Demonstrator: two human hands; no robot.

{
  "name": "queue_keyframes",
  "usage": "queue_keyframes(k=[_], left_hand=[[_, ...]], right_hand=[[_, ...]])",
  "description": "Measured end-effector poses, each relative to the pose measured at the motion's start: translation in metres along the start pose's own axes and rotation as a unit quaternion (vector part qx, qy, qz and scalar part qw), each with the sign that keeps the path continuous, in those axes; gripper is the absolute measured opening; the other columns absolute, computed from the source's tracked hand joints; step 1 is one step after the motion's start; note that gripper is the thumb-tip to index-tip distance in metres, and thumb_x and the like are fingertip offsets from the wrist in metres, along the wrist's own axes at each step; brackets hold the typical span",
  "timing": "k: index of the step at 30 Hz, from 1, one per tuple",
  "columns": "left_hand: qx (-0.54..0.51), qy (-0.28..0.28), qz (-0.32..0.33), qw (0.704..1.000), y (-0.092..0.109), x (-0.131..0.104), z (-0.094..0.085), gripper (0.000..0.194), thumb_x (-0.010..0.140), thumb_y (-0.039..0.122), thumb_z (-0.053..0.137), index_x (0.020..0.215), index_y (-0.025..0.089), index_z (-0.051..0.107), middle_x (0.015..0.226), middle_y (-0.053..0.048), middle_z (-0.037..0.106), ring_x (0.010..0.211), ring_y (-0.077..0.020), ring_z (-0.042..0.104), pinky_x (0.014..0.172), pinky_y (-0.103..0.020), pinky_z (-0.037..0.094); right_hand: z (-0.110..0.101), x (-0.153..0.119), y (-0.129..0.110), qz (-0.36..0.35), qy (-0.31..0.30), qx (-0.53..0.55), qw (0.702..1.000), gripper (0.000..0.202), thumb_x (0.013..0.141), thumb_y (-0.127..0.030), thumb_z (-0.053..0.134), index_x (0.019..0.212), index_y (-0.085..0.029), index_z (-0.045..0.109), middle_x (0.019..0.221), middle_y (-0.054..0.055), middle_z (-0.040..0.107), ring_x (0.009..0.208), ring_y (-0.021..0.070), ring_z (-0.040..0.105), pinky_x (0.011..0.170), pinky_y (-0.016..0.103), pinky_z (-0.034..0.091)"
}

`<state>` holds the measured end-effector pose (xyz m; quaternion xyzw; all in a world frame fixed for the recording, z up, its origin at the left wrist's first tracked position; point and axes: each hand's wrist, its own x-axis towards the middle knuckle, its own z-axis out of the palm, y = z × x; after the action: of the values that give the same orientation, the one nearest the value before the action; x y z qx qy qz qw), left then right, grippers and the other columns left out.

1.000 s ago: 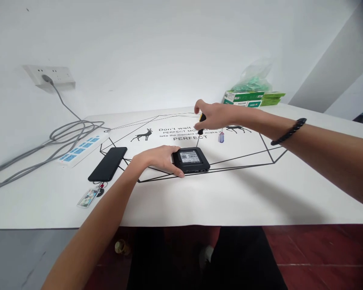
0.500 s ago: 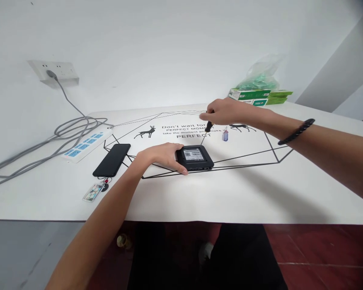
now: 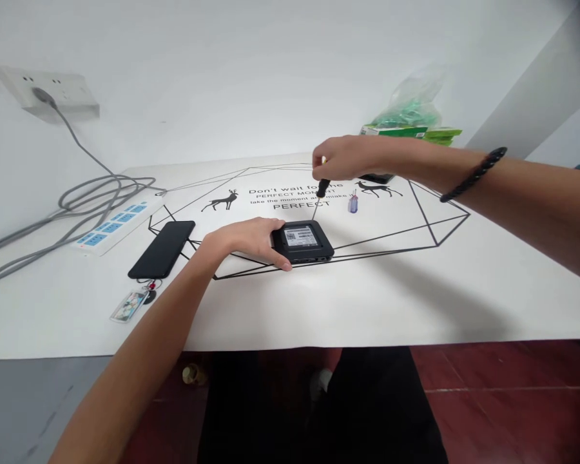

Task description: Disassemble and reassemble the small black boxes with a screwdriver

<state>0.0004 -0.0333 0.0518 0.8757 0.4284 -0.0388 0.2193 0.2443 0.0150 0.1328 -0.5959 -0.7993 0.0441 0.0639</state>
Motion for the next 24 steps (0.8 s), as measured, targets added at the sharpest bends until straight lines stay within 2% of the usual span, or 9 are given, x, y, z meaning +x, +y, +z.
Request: queue_keyframes(k=[3, 6, 8, 11, 14, 16, 19, 21, 24], left_hand=[[0.003, 0.002, 0.0, 1.0, 0.002, 0.001, -0.001, 0.105, 0.063, 0.079, 0.073, 0.151, 0.028, 0.047, 0.149, -0.009, 0.058, 0.129, -0.0362, 0.057, 0.105, -0.042, 0.046], [0.002, -0.009, 0.003, 1.0, 0.004, 0.002, -0.002, 0.101, 0.062, 0.078, 0.075, 0.147, 0.028, 0.051, 0.145, -0.009, 0.062, 0.128, -0.0367, 0.059, 0.105, -0.041, 0.046], [0.005, -0.011, 0.004, 1.0, 0.001, 0.003, 0.0, 0.104, 0.061, 0.078, 0.075, 0.148, 0.028, 0.051, 0.15, -0.01, 0.059, 0.132, -0.038, 0.056, 0.108, -0.042, 0.045], [0.011, 0.005, 0.011, 1.0, -0.01, 0.003, 0.002, 0.109, 0.063, 0.079, 0.074, 0.155, 0.027, 0.044, 0.162, -0.01, 0.045, 0.142, -0.0383, 0.047, 0.113, -0.042, 0.041], [-0.002, 0.041, 0.029, 0.999, -0.018, 0.0, 0.0, 0.096, 0.073, 0.073, 0.07, 0.154, 0.027, 0.046, 0.162, -0.009, 0.046, 0.142, -0.0366, 0.049, 0.112, -0.04, 0.042], [-0.037, 0.082, 0.05, 0.995, -0.018, -0.002, -0.003, 0.078, 0.079, 0.066, 0.069, 0.145, 0.026, 0.058, 0.152, -0.008, 0.058, 0.132, -0.0341, 0.058, 0.106, -0.039, 0.046], [-0.106, 0.129, 0.069, 0.984, -0.014, -0.004, -0.008, 0.042, 0.082, 0.053, 0.071, 0.108, 0.022, 0.08, 0.114, -0.007, 0.078, 0.103, -0.0278, 0.07, 0.088, -0.035, 0.052], [-0.129, 0.14, 0.068, 0.979, -0.013, -0.006, -0.01, 0.027, 0.081, 0.045, 0.073, 0.085, 0.02, 0.082, 0.089, -0.005, 0.079, 0.086, -0.0238, 0.07, 0.077, -0.034, 0.051], [-0.125, 0.151, 0.059, 0.979, -0.017, -0.008, -0.013, 0.02, 0.079, 0.039, 0.073, 0.076, 0.02, 0.079, 0.078, -0.003, 0.077, 0.077, -0.0203, 0.067, 0.071, -0.032, 0.049]], right_hand=[[-0.001, -0.005, -0.005, 0.014, -0.029, 0.002, 0.999, 0.04, 0.081, -0.044, 0.069, 0.113, -0.02, 0.067, 0.088, 0.01, 0.068, 0.076, 0.0228, 0.06, 0.065, 0.037, 0.038], [-0.006, -0.011, -0.013, 0.015, -0.014, -0.016, 1.0, 0.034, 0.082, -0.042, 0.071, 0.107, -0.018, 0.069, 0.09, 0.011, 0.069, 0.077, 0.0209, 0.058, 0.064, 0.036, 0.036], [-0.011, -0.016, -0.019, 0.0, 0.006, -0.025, 1.0, 0.031, 0.082, -0.039, 0.073, 0.104, -0.018, 0.069, 0.092, 0.011, 0.069, 0.078, 0.0198, 0.058, 0.064, 0.035, 0.035], [-0.019, -0.027, -0.03, -0.021, 0.043, -0.016, 0.999, 0.027, 0.085, -0.039, 0.071, 0.101, -0.018, 0.07, 0.087, 0.01, 0.068, 0.077, 0.0189, 0.058, 0.062, 0.035, 0.033], [-0.019, -0.042, -0.047, -0.05, 0.044, 0.009, 0.998, 0.022, 0.088, -0.039, 0.067, 0.099, -0.02, 0.07, 0.081, 0.008, 0.066, 0.07, 0.0176, 0.056, 0.059, 0.034, 0.032], [-0.015, -0.051, -0.059, -0.073, 0.038, 0.019, 0.996, 0.018, 0.087, -0.036, 0.067, 0.098, -0.021, 0.07, 0.082, 0.008, 0.066, 0.066, 0.0169, 0.055, 0.057, 0.033, 0.033], [-0.009, -0.057, -0.07, -0.097, 0.045, 0.034, 0.994, 0.016, 0.082, -0.033, 0.069, 0.095, -0.023, 0.069, 0.084, 0.007, 0.066, 0.063, 0.0167, 0.055, 0.054, 0.032, 0.034], [-0.007, -0.057, -0.071, -0.096, 0.053, 0.046, 0.993, 0.017, 0.08, -0.035, 0.071, 0.094, -0.024, 0.068, 0.082, 0.006, 0.066, 0.062, 0.0173, 0.055, 0.053, 0.032, 0.033], [-0.005, -0.056, -0.067, -0.08, 0.053, 0.06, 0.994, 0.02, 0.08, -0.039, 0.07, 0.094, -0.025, 0.068, 0.08, 0.006, 0.065, 0.061, 0.018, 0.054, 0.053, 0.032, 0.033]])
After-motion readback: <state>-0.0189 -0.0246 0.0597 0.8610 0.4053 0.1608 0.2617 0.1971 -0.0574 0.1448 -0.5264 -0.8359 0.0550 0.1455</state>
